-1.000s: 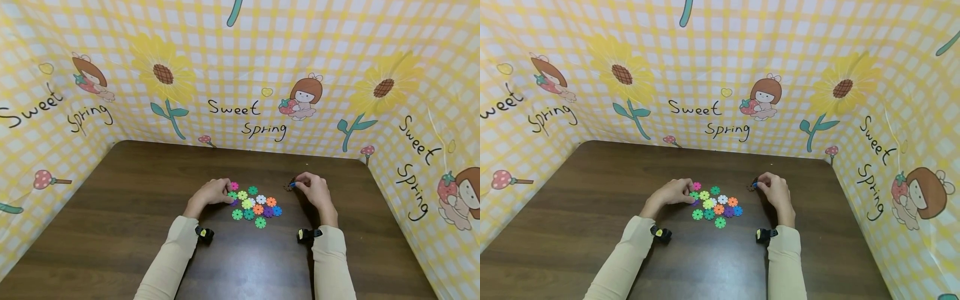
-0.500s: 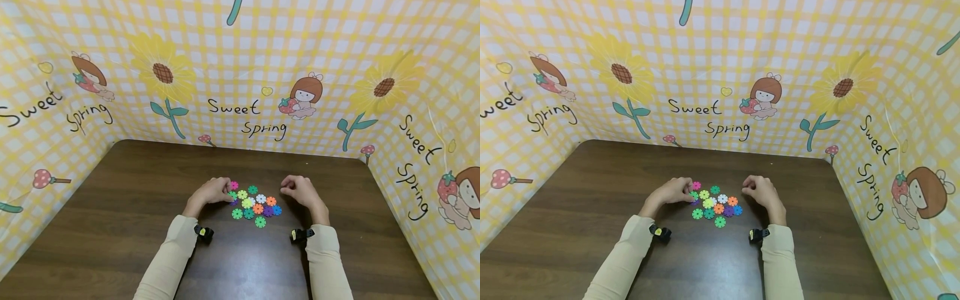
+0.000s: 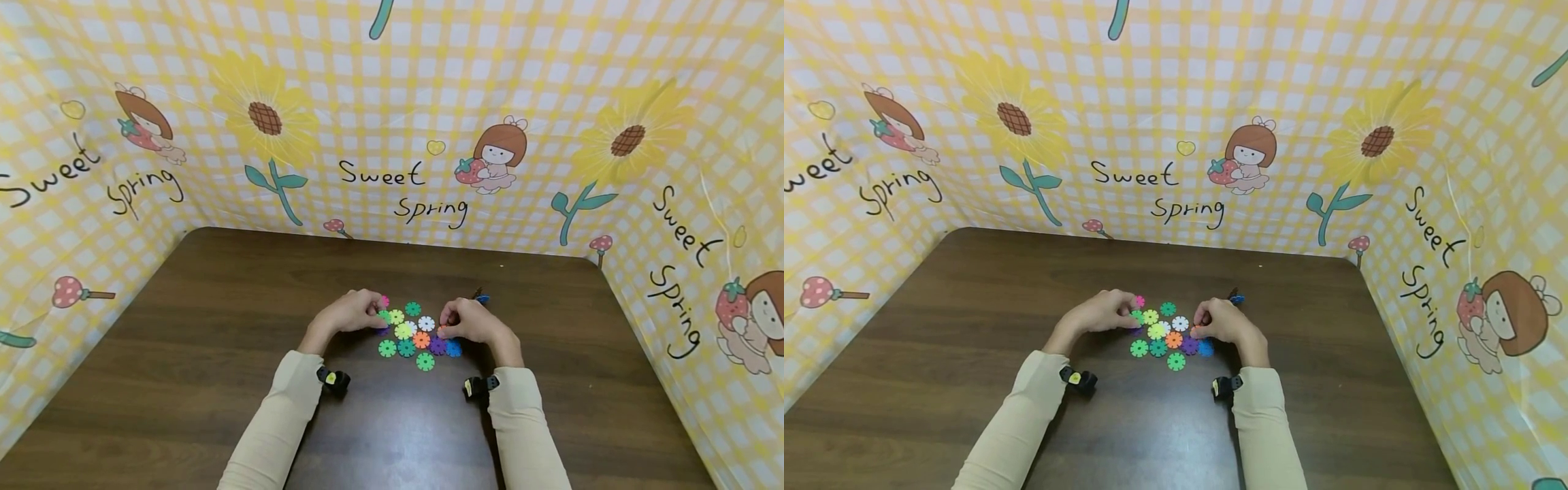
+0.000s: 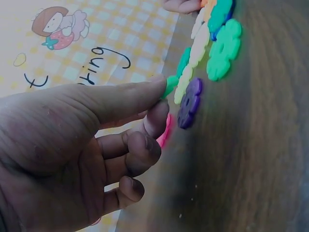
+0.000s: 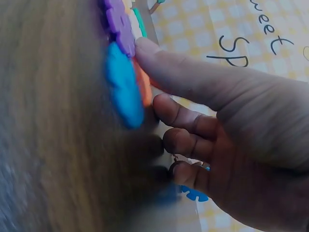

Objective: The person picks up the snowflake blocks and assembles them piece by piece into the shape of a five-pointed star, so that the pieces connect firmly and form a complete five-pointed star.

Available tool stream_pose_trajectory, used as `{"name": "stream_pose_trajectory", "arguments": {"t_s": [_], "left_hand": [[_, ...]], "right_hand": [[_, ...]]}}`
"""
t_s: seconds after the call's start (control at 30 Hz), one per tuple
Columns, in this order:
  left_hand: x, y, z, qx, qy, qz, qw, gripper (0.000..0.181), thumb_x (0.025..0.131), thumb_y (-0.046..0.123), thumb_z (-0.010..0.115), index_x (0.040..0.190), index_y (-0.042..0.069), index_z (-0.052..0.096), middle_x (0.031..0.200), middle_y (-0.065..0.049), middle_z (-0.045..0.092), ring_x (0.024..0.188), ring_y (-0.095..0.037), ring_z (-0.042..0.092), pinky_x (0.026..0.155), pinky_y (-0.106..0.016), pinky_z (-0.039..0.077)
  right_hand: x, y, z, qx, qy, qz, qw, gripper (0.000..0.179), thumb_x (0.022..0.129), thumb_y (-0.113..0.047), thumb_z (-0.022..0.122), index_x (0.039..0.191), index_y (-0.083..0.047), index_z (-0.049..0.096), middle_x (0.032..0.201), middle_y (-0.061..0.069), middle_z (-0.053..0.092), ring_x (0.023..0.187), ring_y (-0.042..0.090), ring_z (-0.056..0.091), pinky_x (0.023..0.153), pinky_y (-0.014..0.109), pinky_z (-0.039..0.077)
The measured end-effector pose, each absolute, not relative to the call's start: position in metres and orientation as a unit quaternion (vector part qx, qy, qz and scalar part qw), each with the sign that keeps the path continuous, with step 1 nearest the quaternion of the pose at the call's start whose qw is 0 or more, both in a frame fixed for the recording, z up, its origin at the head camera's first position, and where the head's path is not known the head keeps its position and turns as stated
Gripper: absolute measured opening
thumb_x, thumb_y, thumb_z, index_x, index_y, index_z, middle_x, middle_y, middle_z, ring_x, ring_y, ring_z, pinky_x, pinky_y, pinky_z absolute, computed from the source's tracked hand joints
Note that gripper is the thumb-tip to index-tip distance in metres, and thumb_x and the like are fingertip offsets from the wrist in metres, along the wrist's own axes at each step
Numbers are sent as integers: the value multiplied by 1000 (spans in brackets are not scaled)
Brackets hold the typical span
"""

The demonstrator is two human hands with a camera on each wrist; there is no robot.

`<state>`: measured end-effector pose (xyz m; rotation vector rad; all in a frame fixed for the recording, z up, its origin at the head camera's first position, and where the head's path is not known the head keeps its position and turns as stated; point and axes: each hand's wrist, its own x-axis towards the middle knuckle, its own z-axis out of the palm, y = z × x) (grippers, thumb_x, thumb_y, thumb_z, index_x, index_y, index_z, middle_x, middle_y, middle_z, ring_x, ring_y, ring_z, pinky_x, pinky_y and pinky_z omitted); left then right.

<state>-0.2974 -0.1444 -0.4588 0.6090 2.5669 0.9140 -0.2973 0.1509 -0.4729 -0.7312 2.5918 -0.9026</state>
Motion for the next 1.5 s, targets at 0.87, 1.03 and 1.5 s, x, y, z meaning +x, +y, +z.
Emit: {"name": "stream_pose_trajectory", "arguments": {"t_s": [0.87, 1.03, 1.5], "left_hand": [[-293, -129, -456, 236, 868, 393, 188, 10, 95, 14, 70, 103, 9, 66, 76, -6, 63, 61, -15, 56, 59, -29, 47], [-294, -127, -457, 240, 866, 395, 190, 11, 96, 14, 69, 104, 7, 67, 78, -9, 67, 61, -14, 58, 61, -29, 49], [-294, -128, -452, 237, 852, 423, 199, 10, 99, 14, 64, 103, 5, 68, 81, -5, 71, 61, -15, 56, 60, -29, 49]], "right_hand": [[-295, 148, -464, -295, 879, -348, 140, 16, 91, -8, 74, 96, -5, 59, 80, 0, 60, 73, 14, 54, 68, 29, 47], [-294, 139, -459, -289, 877, -369, 106, 11, 92, -10, 73, 100, -8, 66, 84, -2, 66, 77, 12, 60, 72, 29, 52], [-287, 114, -452, -309, 875, -366, 74, 5, 95, -13, 70, 98, -12, 66, 85, -3, 66, 74, 16, 64, 68, 28, 53]]}}
